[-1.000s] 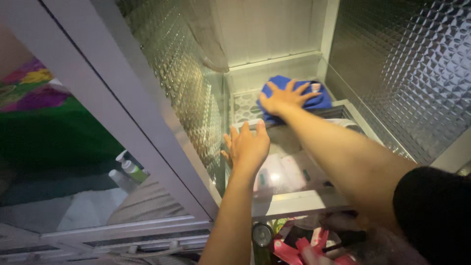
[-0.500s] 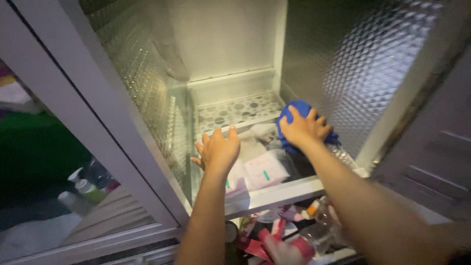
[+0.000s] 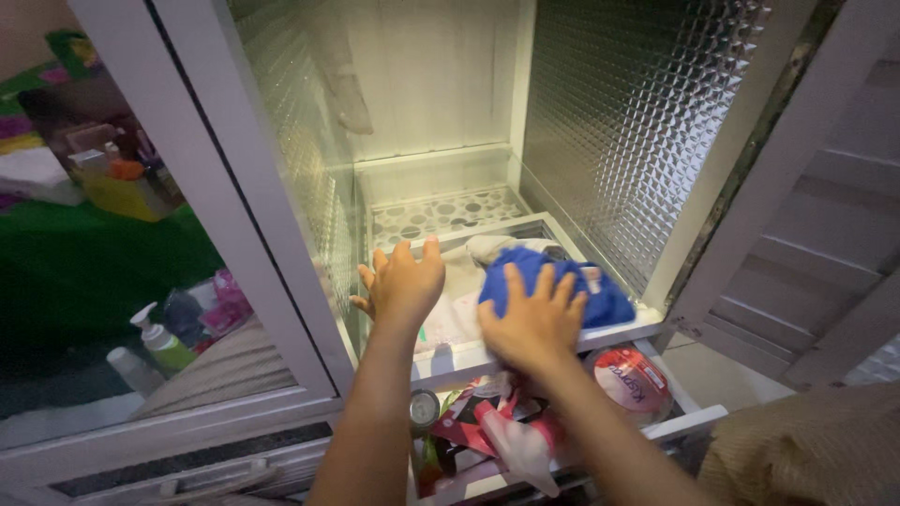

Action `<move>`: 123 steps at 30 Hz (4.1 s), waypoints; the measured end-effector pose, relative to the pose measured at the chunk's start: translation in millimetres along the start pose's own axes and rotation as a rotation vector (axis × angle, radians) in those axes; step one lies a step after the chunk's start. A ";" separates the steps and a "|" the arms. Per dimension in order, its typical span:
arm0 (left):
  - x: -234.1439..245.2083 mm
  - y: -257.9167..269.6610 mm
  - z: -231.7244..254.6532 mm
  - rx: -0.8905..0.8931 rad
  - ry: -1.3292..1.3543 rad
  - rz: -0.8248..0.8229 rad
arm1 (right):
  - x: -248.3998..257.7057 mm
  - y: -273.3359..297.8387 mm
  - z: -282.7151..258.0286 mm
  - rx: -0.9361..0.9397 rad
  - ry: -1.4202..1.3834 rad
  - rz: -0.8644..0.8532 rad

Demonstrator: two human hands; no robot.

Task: The person removes a tin box and a pink cosmetic bag from a glass-fronted cabinet. They then spray a cleaning solution onto a blue cloth and wipe the interior glass shelves and walls of the cabinet. Finally, the person places the pink bag back into the cabinet.

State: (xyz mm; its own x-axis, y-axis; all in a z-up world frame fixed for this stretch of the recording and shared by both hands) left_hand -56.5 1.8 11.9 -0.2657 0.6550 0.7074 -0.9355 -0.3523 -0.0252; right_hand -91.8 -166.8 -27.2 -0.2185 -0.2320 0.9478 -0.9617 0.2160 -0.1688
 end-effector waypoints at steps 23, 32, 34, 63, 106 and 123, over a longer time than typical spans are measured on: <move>54.3 -7.3 54.3 -0.198 0.253 0.150 | 55.3 -49.3 2.2 0.011 -1.440 -0.747; -9.7 -37.2 -1.1 -0.228 -0.055 -0.020 | 71.4 -83.5 35.7 0.026 -0.453 -0.087; -25.1 -38.1 -17.1 -0.188 -0.125 -0.075 | 35.7 -63.9 3.9 0.028 -0.132 -0.235; -28.0 -72.5 -6.9 0.093 -0.049 0.063 | -77.0 -167.2 -54.9 0.494 0.023 -0.173; -27.0 -87.0 7.1 0.108 -0.182 -0.066 | -161.4 -538.2 -24.2 0.279 -0.107 -0.025; -25.1 -92.0 11.5 0.152 -0.148 -0.001 | -138.0 -484.6 -98.8 0.189 -0.044 -0.211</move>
State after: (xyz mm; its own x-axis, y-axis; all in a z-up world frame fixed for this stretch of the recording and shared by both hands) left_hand 38.9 10.1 4.6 -0.2170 0.5543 0.8035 -0.8868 -0.4560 0.0750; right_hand 420.8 -145.8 -49.5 -0.0133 -0.2947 0.9555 -0.9996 -0.0207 -0.0203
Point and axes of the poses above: each hand's wrist, its own y-axis away from the middle knuckle, its own x-axis out of the back of the hand, z = x × y, the point moved 3 cm from there along -y, towards the middle knuckle, and after that the axes turned 2 degrees about -x, right-handed, at the moved point
